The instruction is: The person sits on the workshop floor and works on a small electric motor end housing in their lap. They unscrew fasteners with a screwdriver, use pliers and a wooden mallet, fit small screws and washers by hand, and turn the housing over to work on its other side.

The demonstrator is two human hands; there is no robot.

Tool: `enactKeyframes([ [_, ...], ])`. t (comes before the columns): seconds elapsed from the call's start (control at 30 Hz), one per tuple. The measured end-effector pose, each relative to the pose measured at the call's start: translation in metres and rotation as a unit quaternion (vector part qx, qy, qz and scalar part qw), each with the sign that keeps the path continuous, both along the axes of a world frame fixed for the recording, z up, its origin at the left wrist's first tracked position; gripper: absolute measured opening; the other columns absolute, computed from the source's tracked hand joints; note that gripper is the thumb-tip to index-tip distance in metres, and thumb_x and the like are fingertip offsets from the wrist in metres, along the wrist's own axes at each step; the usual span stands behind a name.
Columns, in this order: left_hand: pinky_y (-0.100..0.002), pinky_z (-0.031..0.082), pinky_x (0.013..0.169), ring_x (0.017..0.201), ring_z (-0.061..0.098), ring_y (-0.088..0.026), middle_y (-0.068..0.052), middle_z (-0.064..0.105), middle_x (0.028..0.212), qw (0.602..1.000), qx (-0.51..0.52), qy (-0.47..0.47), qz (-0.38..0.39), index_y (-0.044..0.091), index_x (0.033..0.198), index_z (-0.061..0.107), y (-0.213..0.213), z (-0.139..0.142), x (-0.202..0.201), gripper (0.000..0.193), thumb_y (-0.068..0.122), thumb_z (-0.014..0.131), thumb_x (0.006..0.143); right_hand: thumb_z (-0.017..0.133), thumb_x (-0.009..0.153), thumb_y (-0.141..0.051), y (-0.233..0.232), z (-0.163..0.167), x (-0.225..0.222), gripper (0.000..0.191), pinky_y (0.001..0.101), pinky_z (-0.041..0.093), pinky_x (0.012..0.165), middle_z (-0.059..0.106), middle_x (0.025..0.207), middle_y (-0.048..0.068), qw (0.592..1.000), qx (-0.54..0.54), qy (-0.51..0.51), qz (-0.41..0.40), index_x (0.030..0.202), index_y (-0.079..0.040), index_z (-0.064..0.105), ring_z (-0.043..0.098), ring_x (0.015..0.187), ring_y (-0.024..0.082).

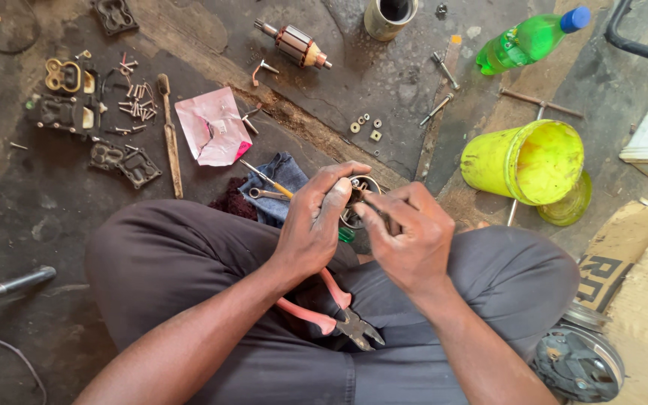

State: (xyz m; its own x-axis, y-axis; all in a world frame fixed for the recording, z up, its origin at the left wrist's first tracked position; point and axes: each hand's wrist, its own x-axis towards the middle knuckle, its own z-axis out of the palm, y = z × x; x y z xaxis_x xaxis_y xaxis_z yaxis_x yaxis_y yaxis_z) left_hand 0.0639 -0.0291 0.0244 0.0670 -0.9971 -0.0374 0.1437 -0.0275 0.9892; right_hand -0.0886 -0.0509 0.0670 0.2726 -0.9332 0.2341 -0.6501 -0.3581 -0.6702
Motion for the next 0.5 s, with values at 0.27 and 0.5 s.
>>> enactKeyframes([
  [0.27, -0.031, 0.050, 0.101, 0.113, 0.065, -0.019, -0.012, 0.067, 0.122, 0.999, -0.026, -0.030, -0.020, 0.001, 0.130, 0.064, 0.0035, 0.0068, 0.0007, 0.032, 0.018, 0.044, 0.111, 0.087, 0.076, -0.004, -0.0041, 0.0023, -0.0014, 0.022, 0.0242, 0.038, 0.051, 0.064, 0.080, 0.004, 0.999, 0.042, -0.025, -0.004, 0.096, -0.003, 0.077, 0.049, 0.056, 0.005],
  [0.5, -0.031, 0.050, 0.100, 0.111, 0.064, -0.017, -0.011, 0.066, 0.121, 1.000, -0.017, -0.003, -0.026, 0.001, 0.130, 0.063, 0.0039, 0.0057, 0.0009, 0.031, 0.017, 0.044, 0.111, 0.086, 0.078, -0.002, -0.0042, -0.0019, -0.0051, 0.019, 0.0238, 0.039, 0.053, 0.065, 0.081, 0.003, 0.997, 0.069, -0.035, -0.014, 0.095, -0.004, 0.079, 0.051, 0.059, 0.005],
])
